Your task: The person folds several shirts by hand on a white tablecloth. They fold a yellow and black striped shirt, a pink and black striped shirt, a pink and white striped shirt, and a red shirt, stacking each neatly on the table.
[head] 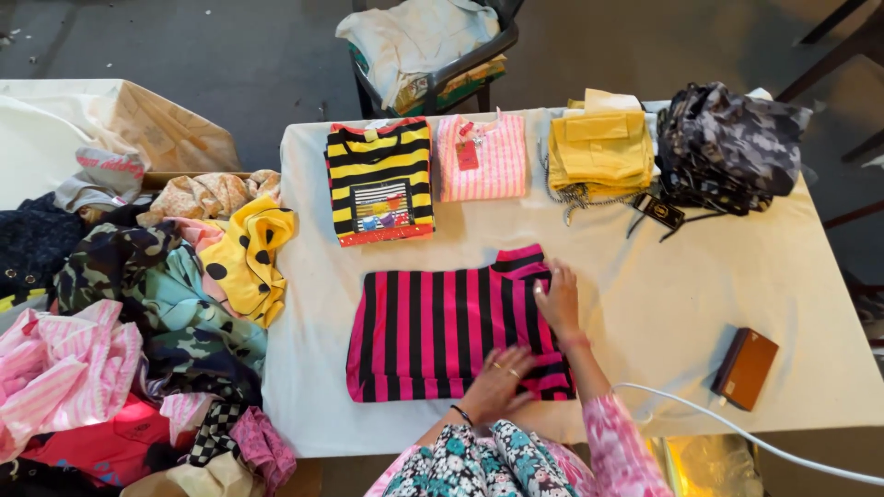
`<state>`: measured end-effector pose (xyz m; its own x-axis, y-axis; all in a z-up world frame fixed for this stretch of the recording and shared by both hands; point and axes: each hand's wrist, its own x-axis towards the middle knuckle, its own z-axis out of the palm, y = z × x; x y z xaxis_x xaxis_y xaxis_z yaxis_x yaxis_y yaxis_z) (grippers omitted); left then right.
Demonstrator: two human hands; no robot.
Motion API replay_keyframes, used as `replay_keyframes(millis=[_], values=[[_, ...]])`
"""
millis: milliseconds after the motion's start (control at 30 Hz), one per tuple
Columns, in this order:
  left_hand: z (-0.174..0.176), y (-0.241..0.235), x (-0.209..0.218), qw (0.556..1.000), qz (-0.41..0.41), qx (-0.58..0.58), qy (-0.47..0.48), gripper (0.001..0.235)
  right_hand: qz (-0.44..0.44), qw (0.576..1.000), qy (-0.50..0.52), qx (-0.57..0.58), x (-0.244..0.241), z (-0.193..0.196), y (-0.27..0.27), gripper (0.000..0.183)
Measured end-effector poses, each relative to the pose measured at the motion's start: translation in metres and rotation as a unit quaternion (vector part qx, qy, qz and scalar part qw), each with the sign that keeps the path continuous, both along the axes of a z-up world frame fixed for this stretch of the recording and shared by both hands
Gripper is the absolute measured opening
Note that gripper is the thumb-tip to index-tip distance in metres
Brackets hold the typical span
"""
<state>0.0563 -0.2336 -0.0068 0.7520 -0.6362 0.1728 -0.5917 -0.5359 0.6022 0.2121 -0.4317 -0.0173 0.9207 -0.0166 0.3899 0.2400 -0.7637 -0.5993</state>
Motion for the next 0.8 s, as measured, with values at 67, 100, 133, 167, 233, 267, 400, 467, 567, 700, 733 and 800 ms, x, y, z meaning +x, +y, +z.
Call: replay_keyframes(millis=[67,100,133,167,233,267,400,467,567,700,733,800], values=[[0.013,0.023,0.033,0.995,0.088,-0.036,-0.003,0.058,-0.022,0.999,0.007,-0.026,0.033,-0.004,0.009,0.048],[0.019,0.034,0.046,0.982,0.174,-0.074,-0.003,0.047,-0.044,0.997,0.016,-0.055,0.046,-0.007,0.013,0.055],[0.014,0.056,0.063,0.981,0.178,-0.072,-0.001,0.047,-0.041,0.998,0.018,-0.053,0.052,-0.008,0.018,0.055],[0.009,0.076,0.080,0.970,0.234,-0.053,-0.037,0.048,-0.112,0.988,0.078,-0.065,0.058,-0.009,0.022,0.062],[0.008,0.117,0.110,0.954,0.291,-0.034,-0.071,0.049,-0.180,0.971,0.138,-0.077,0.072,-0.029,0.020,0.068],[0.012,0.137,0.123,0.945,0.322,0.031,-0.036,0.056,-0.166,0.975,0.148,0.025,0.080,-0.050,0.015,0.064],[-0.026,0.199,0.154,0.901,0.374,0.185,-0.116,0.067,-0.172,0.954,0.237,0.067,0.090,-0.034,0.004,0.022],[-0.003,0.209,0.164,0.905,0.375,0.189,-0.064,0.066,-0.167,0.956,0.226,0.085,0.092,-0.025,-0.001,0.020],[0.009,0.222,0.172,0.900,0.368,0.231,0.026,0.056,-0.149,0.954,0.232,0.121,0.089,-0.022,-0.010,0.018],[0.013,0.237,0.169,0.886,0.312,0.342,-0.021,0.020,-0.019,0.930,0.199,0.309,0.077,-0.032,-0.019,0.015],[0.022,0.238,0.164,0.887,0.311,0.342,-0.022,0.020,-0.020,0.930,0.198,0.310,0.064,-0.024,-0.021,0.015],[0.039,0.238,0.143,0.903,0.323,0.273,-0.078,0.014,0.048,0.962,0.139,0.231,0.029,-0.009,-0.026,0.014]])
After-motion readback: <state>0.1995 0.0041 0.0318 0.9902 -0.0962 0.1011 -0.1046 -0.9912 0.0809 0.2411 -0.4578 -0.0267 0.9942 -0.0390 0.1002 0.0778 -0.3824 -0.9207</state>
